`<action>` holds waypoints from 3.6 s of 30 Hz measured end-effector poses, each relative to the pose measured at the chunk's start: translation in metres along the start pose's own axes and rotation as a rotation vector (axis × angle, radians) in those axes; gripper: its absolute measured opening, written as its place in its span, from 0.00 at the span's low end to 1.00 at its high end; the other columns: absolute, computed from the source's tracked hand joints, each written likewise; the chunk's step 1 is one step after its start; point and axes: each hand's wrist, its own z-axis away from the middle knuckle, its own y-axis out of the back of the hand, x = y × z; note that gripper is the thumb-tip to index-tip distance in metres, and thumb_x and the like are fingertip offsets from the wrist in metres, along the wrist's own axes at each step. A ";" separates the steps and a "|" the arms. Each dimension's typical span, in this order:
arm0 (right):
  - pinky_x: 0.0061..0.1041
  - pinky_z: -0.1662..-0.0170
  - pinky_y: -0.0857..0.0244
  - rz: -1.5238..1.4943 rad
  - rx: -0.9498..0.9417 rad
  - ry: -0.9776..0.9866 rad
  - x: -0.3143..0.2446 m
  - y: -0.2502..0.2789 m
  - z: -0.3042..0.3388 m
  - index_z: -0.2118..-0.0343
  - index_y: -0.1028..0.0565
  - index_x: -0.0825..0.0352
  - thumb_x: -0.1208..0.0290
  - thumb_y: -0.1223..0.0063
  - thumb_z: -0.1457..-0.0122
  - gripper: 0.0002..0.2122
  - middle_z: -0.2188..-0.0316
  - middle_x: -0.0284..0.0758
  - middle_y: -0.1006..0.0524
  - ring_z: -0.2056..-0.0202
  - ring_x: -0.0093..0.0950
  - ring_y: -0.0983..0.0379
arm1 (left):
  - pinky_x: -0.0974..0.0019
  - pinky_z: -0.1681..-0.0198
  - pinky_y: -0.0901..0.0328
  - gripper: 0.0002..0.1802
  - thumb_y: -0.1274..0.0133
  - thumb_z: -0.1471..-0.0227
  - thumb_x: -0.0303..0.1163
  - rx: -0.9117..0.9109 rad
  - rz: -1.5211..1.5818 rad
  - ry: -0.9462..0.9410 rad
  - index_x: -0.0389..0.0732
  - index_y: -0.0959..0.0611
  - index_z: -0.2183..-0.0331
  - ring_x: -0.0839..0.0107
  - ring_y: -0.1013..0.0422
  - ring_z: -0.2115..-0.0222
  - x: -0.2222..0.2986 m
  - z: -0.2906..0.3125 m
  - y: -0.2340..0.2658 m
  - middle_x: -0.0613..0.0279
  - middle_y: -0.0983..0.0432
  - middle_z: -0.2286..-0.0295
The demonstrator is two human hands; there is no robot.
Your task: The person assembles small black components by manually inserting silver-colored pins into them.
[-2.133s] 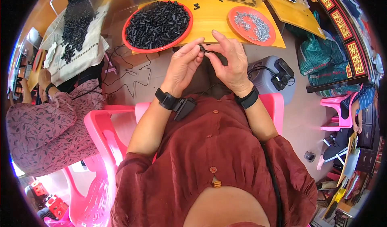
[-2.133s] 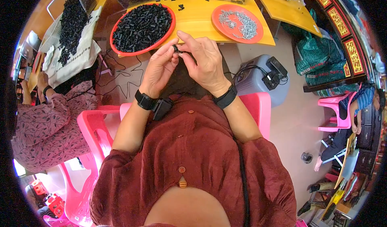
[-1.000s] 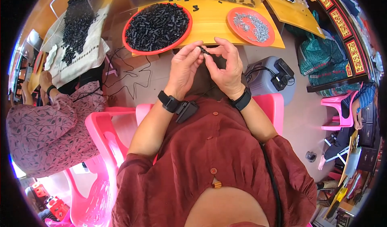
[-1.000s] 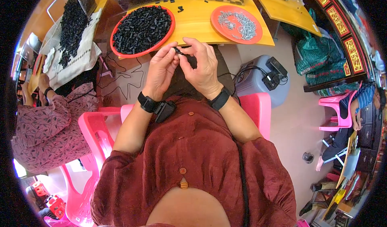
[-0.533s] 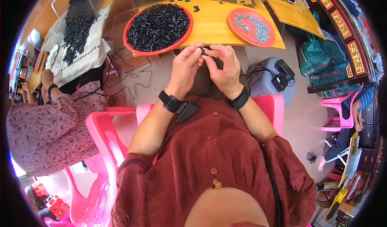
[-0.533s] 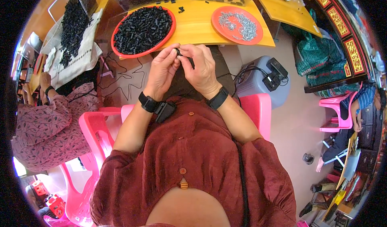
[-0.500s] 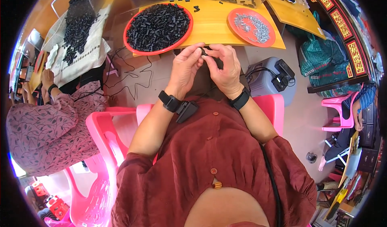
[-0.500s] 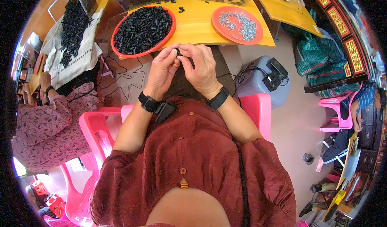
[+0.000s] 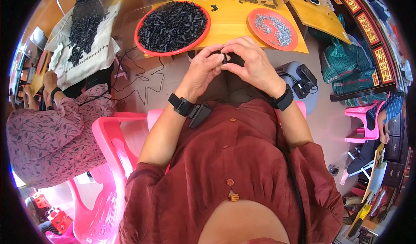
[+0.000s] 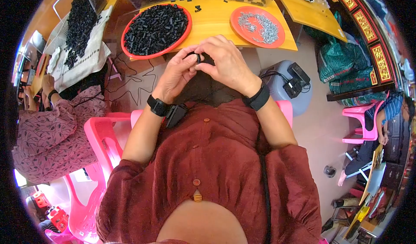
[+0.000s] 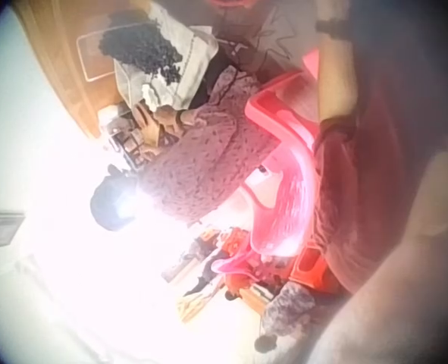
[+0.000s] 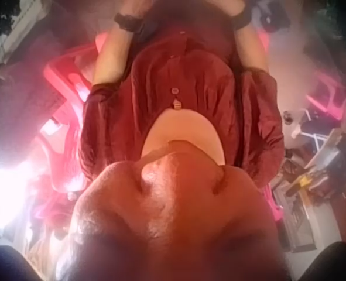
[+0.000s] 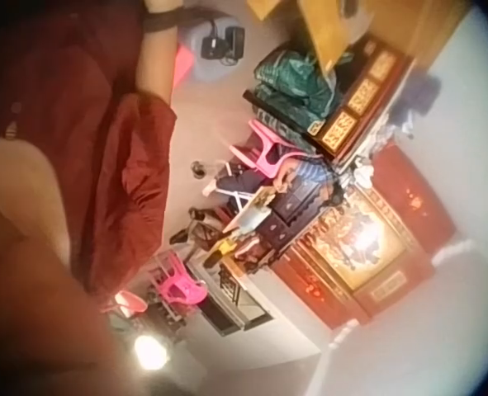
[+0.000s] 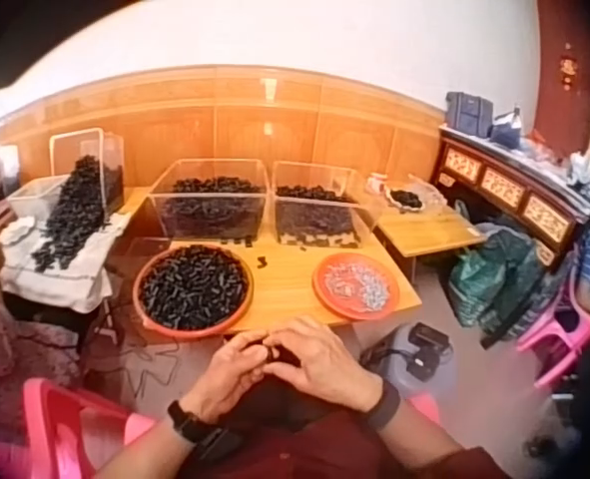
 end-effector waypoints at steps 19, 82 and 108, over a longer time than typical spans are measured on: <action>0.31 0.64 0.38 0.158 -0.299 0.049 0.002 0.026 -0.003 0.67 0.29 0.66 0.64 0.43 0.53 0.14 0.71 0.37 0.27 0.66 0.36 0.30 | 0.81 0.73 0.42 0.11 0.55 0.44 0.40 -0.155 -0.375 0.114 0.44 0.24 0.72 0.86 0.38 0.78 -0.004 0.002 -0.005 0.74 0.31 0.79; 0.32 0.54 0.36 0.337 -0.277 -0.506 0.199 -0.033 -0.128 0.63 0.22 0.58 0.67 0.49 0.53 0.12 0.63 0.41 0.24 0.59 0.38 0.28 | 0.80 0.74 0.43 0.22 0.63 0.42 0.46 0.030 -0.453 0.159 0.40 0.21 0.69 0.83 0.37 0.78 -0.017 -0.001 -0.006 0.70 0.28 0.77; 0.31 0.56 0.35 0.282 -0.246 -0.456 0.198 -0.077 -0.136 0.67 0.21 0.62 0.75 0.46 0.58 0.12 0.68 0.42 0.23 0.63 0.38 0.27 | 0.80 0.73 0.42 0.18 0.60 0.42 0.44 0.077 -0.367 0.186 0.41 0.22 0.68 0.83 0.36 0.77 -0.025 -0.006 0.000 0.70 0.28 0.75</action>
